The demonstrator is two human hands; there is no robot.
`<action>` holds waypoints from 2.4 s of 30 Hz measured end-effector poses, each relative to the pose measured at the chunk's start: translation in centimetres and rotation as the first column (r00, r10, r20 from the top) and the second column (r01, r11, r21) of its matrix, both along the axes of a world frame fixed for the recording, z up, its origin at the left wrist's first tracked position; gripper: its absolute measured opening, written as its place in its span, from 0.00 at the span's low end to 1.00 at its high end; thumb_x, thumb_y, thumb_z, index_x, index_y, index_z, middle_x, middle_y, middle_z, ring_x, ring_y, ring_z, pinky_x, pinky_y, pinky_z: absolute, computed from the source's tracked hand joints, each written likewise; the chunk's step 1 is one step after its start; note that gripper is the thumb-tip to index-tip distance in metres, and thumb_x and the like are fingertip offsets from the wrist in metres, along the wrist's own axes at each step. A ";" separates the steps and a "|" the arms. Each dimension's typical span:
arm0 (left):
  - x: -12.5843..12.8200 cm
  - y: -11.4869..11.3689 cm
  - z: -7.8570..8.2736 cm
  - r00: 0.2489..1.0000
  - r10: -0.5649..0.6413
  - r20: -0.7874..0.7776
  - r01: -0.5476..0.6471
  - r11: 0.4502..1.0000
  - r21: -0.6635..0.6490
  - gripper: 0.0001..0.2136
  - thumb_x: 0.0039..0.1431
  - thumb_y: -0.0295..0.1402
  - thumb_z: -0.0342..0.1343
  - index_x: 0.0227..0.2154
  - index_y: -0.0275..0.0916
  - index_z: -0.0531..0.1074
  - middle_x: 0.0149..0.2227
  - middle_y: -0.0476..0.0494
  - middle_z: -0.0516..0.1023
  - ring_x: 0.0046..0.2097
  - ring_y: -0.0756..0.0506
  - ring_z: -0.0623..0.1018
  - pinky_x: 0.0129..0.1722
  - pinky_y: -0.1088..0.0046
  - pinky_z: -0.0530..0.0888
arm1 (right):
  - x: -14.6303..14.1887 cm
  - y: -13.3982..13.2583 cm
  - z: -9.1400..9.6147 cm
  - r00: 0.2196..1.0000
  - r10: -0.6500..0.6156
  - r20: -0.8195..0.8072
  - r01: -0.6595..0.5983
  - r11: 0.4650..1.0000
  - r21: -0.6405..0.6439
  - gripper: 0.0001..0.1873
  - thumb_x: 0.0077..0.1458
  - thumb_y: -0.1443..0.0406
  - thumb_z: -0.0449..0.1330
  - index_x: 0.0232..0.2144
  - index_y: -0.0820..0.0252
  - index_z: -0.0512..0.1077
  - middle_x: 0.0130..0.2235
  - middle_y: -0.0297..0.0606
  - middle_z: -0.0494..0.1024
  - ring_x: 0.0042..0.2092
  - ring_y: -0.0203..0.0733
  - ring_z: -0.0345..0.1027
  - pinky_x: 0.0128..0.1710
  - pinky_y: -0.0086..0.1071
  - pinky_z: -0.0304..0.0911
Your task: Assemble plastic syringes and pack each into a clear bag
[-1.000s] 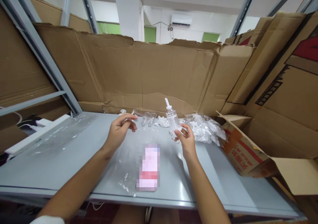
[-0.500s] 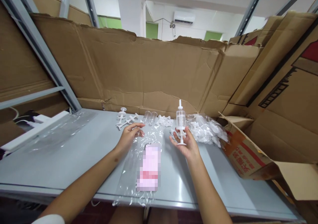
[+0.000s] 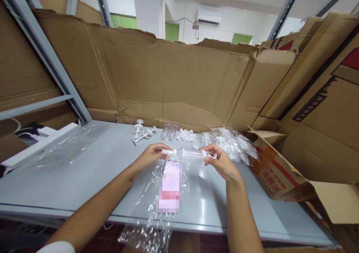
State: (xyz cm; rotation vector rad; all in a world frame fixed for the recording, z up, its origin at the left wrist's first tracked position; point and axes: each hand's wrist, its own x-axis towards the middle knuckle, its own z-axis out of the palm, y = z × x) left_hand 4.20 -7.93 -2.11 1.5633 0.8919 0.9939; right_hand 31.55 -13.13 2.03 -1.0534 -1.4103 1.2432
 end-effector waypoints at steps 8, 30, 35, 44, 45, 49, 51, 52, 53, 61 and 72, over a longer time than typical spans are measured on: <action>0.1 -0.6 0.4 0.992 -0.110 0.065 0.113 0.993 -0.037 0.09 0.51 0.34 0.54 0.36 0.39 0.69 0.34 0.47 0.72 0.29 0.51 0.75 0.34 0.71 0.71 | 1.0 -0.1 0.2 0.973 -0.171 0.152 0.155 0.982 0.109 0.18 0.39 0.63 0.67 0.34 0.54 0.68 0.46 0.39 0.71 0.40 0.41 0.66 0.30 0.32 0.67; 0.9 -1.6 0.6 0.995 -0.067 0.079 0.068 0.998 -0.012 0.12 0.52 0.37 0.54 0.36 0.38 0.74 0.44 0.40 0.71 0.37 0.46 0.77 0.38 0.69 0.73 | -0.6 -1.0 0.9 0.974 -0.177 0.142 0.154 0.976 0.157 0.32 0.41 0.64 0.65 0.50 0.47 0.62 0.50 0.39 0.69 0.42 0.43 0.67 0.38 0.35 0.65; 1.1 -1.7 0.3 0.996 -0.050 0.071 0.051 0.999 -0.018 0.12 0.52 0.37 0.54 0.38 0.39 0.73 0.42 0.40 0.73 0.36 0.47 0.77 0.36 0.70 0.73 | -2.3 -0.4 0.2 0.989 -0.140 -0.043 0.143 0.985 0.096 0.27 0.42 0.64 0.65 0.46 0.47 0.63 0.46 0.38 0.71 0.37 0.40 0.70 0.36 0.34 0.65; 1.5 -1.3 -0.5 1.000 0.016 0.001 -0.016 0.991 0.134 0.10 0.53 0.34 0.52 0.36 0.39 0.74 0.42 0.41 0.71 0.39 0.47 0.75 0.40 0.69 0.72 | -3.2 1.9 -2.6 0.848 -0.496 -0.185 0.524 0.837 0.158 0.11 0.44 0.60 0.63 0.31 0.56 0.68 0.29 0.33 0.73 0.28 0.37 0.66 0.25 0.28 0.58; 1.7 -1.3 -0.8 0.998 0.050 -0.023 -0.046 0.986 0.163 0.10 0.53 0.33 0.52 0.36 0.40 0.74 0.41 0.42 0.71 0.39 0.46 0.74 0.40 0.69 0.72 | -3.7 2.0 -2.9 0.840 -0.525 -0.136 0.542 0.822 0.175 0.12 0.46 0.58 0.61 0.33 0.56 0.68 0.33 0.35 0.74 0.31 0.39 0.67 0.27 0.29 0.59; 2.1 -1.1 -1.7 0.986 0.111 -0.126 -0.081 0.972 0.222 0.10 0.53 0.31 0.51 0.36 0.41 0.75 0.40 0.43 0.72 0.41 0.45 0.73 0.39 0.70 0.71 | -5.2 1.3 -3.3 0.859 -0.488 0.153 0.428 0.850 0.309 0.21 0.49 0.55 0.57 0.46 0.53 0.65 0.48 0.41 0.71 0.47 0.46 0.65 0.44 0.38 0.59; 2.0 -1.1 -1.7 0.983 0.116 -0.144 -0.083 0.973 0.214 0.10 0.53 0.32 0.50 0.36 0.41 0.74 0.40 0.43 0.72 0.40 0.45 0.73 0.39 0.69 0.70 | -5.3 0.7 -3.2 0.862 -0.392 0.322 0.308 0.908 0.282 0.29 0.44 0.55 0.62 0.50 0.49 0.63 0.53 0.39 0.67 0.51 0.50 0.61 0.47 0.41 0.57; 1.9 -1.1 -1.7 0.982 0.119 -0.146 -0.087 0.974 0.209 0.10 0.53 0.32 0.50 0.36 0.41 0.74 0.40 0.43 0.72 0.39 0.46 0.73 0.39 0.69 0.70 | -5.2 0.4 -3.2 0.851 -0.362 0.381 0.273 0.924 0.269 0.31 0.42 0.54 0.62 0.51 0.47 0.62 0.54 0.38 0.65 0.52 0.51 0.60 0.48 0.42 0.56; 1.8 -1.1 -1.6 0.982 0.123 -0.146 -0.092 0.974 0.207 0.11 0.52 0.32 0.50 0.36 0.41 0.74 0.40 0.43 0.72 0.38 0.46 0.73 0.39 0.69 0.70 | -5.0 0.3 -3.1 0.835 -0.349 0.425 0.257 0.931 0.259 0.32 0.42 0.54 0.62 0.52 0.46 0.61 0.55 0.37 0.64 0.53 0.52 0.59 0.49 0.43 0.55; 1.1 -0.7 -0.9 0.985 0.126 -0.119 -0.114 0.988 0.104 0.12 0.50 0.34 0.53 0.38 0.41 0.73 0.43 0.43 0.72 0.26 0.51 0.72 0.31 0.72 0.70 | -3.0 0.3 -3.0 0.642 -0.361 0.677 0.321 0.928 0.190 0.33 0.42 0.48 0.59 0.51 0.48 0.62 0.40 0.40 0.73 0.39 0.50 0.67 0.34 0.37 0.59; 0.7 -0.4 -0.1 0.986 0.166 -0.017 -0.165 0.985 0.040 0.07 0.49 0.33 0.53 0.32 0.39 0.69 0.31 0.50 0.68 0.23 0.55 0.69 0.24 0.78 0.67 | -3.1 -0.2 -3.9 0.659 -0.050 0.751 0.113 0.993 -0.033 0.44 0.38 0.49 0.63 0.57 0.49 0.55 0.23 0.32 0.70 0.25 0.40 0.63 0.25 0.30 0.52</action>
